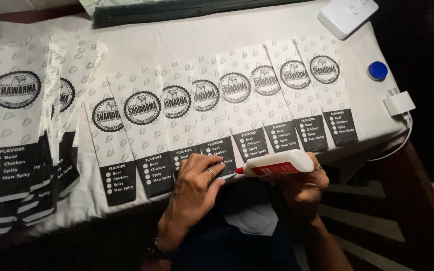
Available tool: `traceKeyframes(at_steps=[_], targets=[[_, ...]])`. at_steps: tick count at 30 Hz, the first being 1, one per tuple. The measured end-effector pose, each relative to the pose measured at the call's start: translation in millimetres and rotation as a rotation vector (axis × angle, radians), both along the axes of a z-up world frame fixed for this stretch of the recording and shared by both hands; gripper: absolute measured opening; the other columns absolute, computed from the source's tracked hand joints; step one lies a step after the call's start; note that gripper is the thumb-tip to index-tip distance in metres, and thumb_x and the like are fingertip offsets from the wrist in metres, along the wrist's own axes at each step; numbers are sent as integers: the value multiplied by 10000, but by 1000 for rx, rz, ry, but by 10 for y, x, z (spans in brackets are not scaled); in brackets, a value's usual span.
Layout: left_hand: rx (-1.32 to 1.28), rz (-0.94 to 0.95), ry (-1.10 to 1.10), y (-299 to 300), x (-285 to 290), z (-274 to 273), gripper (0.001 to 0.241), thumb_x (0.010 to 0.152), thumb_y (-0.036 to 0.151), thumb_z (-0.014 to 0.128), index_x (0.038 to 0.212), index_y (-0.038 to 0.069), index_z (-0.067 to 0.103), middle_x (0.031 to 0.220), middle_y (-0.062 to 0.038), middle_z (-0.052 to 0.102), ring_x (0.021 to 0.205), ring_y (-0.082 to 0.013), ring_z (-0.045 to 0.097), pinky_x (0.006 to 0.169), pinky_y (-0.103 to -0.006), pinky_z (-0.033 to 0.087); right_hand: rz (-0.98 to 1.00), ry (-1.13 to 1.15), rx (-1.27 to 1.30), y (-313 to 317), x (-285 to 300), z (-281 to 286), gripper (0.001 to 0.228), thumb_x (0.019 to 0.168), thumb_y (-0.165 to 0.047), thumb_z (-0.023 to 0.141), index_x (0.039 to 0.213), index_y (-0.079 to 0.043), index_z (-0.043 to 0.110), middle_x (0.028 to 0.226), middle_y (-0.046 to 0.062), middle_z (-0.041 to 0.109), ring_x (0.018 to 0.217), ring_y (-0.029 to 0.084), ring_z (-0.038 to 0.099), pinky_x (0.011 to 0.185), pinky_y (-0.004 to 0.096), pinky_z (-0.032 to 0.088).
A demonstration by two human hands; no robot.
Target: Assembling paper shawarma cones by laying them out in batches and applying glue to the edges for sealing.
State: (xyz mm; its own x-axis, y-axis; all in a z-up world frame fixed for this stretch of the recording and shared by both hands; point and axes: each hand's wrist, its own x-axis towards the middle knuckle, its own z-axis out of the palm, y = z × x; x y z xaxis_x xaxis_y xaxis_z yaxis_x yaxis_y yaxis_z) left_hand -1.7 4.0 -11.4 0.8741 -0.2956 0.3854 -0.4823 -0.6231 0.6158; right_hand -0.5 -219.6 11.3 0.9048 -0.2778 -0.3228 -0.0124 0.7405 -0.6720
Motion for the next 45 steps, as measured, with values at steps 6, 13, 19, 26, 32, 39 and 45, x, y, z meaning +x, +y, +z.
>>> traceKeyframes(at_steps=[6,13,19,26,32,39,45], targets=[[-69,75,-33,-67,13,-1,188,822,27,800,1008,32,779,1077,-72,729,1009,-257,625,832,-383,462,-25,-213,-431,69,-100,-141,101,888,-93,660,839,-62,577,773,87,593,754,249,631,726,487,629],[-100,147,-23,-125,26,-40,205,788,-70,727,951,32,797,1016,-67,751,976,-269,637,805,-407,449,79,-378,-968,-53,-112,-502,235,770,7,780,955,73,650,860,136,693,747,235,726,666,298,643],[-81,110,-5,-102,22,-61,371,773,-140,552,1011,15,791,1064,-83,742,989,-305,617,784,-426,425,184,-500,-1167,74,-147,-492,234,870,-128,754,1010,58,741,1001,156,761,839,226,768,764,234,607],[-164,20,-91,-20,-9,66,371,790,-251,546,1040,-56,739,1071,-137,700,1013,-313,583,823,-382,493,-87,-266,-906,-217,-146,-696,174,786,-93,655,929,-31,576,765,38,604,659,132,578,573,283,542],[-4,196,-160,350,-159,160,135,805,-84,754,931,-36,748,958,-103,708,913,-291,585,764,-387,490,109,-431,-466,-66,-208,-652,217,845,-100,582,990,46,515,841,269,594,769,432,660,719,693,609],[75,173,52,508,-290,97,319,780,109,791,1084,22,746,1155,-53,710,1104,-271,590,905,-419,450,333,-522,-880,432,-129,-382,293,785,15,714,1060,78,636,873,129,742,782,183,723,734,269,618],[26,146,67,567,-287,76,512,1045,459,436,1072,52,745,1173,-51,705,1082,-276,580,861,-425,410,309,-460,-919,716,-110,-666,292,705,-12,855,927,15,667,786,54,705,692,113,650,630,206,531]])
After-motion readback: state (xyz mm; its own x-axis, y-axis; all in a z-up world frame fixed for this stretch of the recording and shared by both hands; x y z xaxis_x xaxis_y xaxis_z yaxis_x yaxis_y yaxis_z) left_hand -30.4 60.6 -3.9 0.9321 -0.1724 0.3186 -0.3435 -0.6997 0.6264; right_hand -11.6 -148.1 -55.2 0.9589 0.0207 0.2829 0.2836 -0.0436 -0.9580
